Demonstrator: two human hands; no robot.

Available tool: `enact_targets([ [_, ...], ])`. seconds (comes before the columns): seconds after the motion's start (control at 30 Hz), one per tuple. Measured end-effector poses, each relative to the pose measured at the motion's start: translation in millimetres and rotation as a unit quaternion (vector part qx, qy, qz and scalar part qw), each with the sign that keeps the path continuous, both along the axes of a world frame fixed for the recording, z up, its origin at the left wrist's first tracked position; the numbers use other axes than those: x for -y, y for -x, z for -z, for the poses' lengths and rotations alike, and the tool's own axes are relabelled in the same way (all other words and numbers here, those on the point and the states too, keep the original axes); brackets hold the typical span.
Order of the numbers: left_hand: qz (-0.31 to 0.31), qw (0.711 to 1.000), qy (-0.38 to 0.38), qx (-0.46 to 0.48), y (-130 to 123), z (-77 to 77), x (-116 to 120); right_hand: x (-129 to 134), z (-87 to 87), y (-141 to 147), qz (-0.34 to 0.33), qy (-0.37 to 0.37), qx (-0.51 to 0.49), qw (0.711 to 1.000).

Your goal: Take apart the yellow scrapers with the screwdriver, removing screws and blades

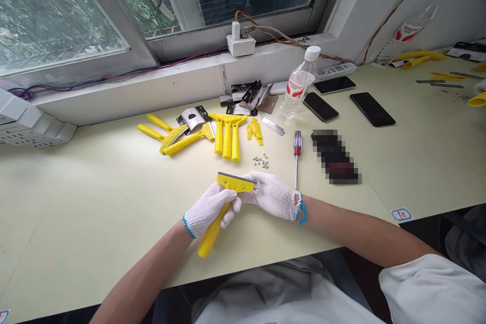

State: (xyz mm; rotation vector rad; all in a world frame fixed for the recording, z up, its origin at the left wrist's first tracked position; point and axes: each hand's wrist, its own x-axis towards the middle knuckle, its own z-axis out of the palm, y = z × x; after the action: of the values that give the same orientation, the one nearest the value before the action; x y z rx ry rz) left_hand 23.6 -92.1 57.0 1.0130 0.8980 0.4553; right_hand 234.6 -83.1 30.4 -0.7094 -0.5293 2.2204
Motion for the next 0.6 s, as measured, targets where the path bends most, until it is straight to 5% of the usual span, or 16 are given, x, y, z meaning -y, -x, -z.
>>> enact_targets([
  [0.33,0.012,0.998,-0.008,-0.054,0.1,1.6,1.4,0.4,-3.6,-3.5,-0.049,-0.004,-0.024,0.999],
  [0.6,-0.042,0.997,-0.015,-0.056,-3.6,-4.1,-3.5,-1.4,-7.0,-5.2,0.044,0.059,0.016,0.997],
])
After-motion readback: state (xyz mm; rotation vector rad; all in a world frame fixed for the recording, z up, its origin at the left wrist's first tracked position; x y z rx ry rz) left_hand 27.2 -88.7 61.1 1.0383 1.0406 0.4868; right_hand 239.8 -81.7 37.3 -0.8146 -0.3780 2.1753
